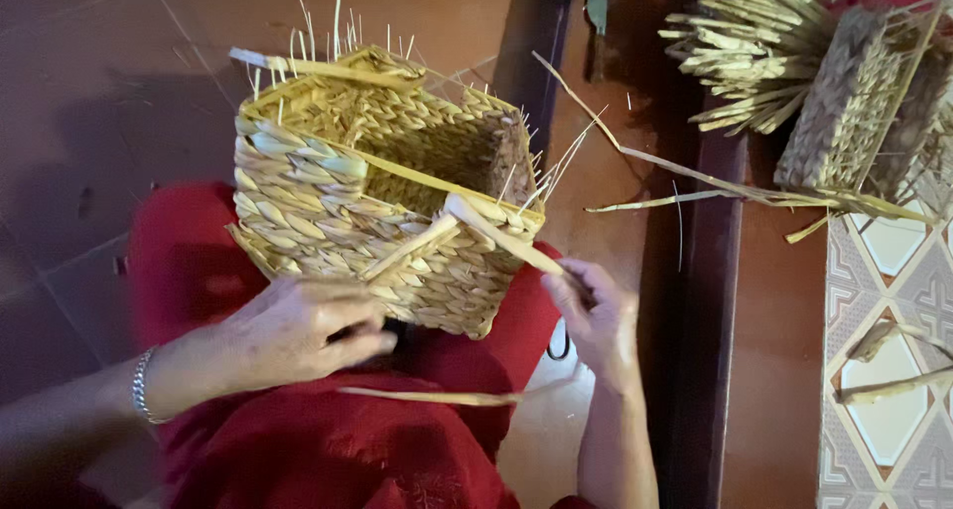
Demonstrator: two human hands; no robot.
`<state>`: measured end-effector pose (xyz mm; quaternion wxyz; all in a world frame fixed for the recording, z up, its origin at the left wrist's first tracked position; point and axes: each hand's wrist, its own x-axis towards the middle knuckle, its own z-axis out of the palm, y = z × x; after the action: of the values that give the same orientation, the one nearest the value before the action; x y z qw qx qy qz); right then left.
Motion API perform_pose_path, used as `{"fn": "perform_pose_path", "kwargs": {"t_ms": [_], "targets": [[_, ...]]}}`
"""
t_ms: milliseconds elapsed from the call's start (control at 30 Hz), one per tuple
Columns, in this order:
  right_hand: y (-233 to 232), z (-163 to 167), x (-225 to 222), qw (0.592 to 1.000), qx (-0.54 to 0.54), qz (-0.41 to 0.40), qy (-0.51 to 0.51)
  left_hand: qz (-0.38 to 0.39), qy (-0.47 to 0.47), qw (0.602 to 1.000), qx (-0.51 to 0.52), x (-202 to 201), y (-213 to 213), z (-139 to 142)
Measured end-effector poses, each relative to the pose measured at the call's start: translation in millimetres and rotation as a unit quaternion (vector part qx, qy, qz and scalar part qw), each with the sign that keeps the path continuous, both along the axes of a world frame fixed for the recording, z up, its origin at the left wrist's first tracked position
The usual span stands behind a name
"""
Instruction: The person sits on the floor weaving a water hyacinth basket, folding and tucking flat woven strips along the rim and pressing them into place by hand. They then rotate the basket and use scissors to trim the protruding straw ends around its sides.
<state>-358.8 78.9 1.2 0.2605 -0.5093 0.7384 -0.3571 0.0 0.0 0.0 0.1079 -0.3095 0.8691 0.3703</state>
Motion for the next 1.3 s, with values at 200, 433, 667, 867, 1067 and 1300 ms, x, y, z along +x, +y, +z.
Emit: {"fn": "perform_pose_path", "kwargs": {"t_ms": [200, 433, 667, 867, 1067, 1300], "targets": [[-20.1, 52.8, 26.8, 0.917, -0.179, 0.099, 0.341, 0.099, 0.255, 0.86, -0.43, -56.2, -22.6, 41.2], [-33.2, 38.5, 63.8, 0.897, -0.245, 0.135, 0.342, 0.099, 0.115, 0.923, -0.354, -91.3, -46.8, 15.6], [-58.8, 14.9, 39.7, 0.922, -0.246, 0.095, 0.283, 0.055, 0.225, 0.923, -0.306, -73.6, -73.5, 20.1], [-72.4, -0.1, 23.2, 0.973, -0.161, 0.091, 0.138, 0.029, 0.149, 0.957, -0.248, -77.9, -104.3, 35.7], [-73.6, -11.9, 8.2, 0.983, -0.126, 0.111, 0.072, 0.011, 0.122, 0.976, -0.182, -75.8, -117.8, 32.0], [-68.5, -14.9, 12.7, 0.986, -0.116, 0.091, 0.078, 0.013, 0.213, 0.939, -0.268, -75.7, -109.3, 15.2]]}}
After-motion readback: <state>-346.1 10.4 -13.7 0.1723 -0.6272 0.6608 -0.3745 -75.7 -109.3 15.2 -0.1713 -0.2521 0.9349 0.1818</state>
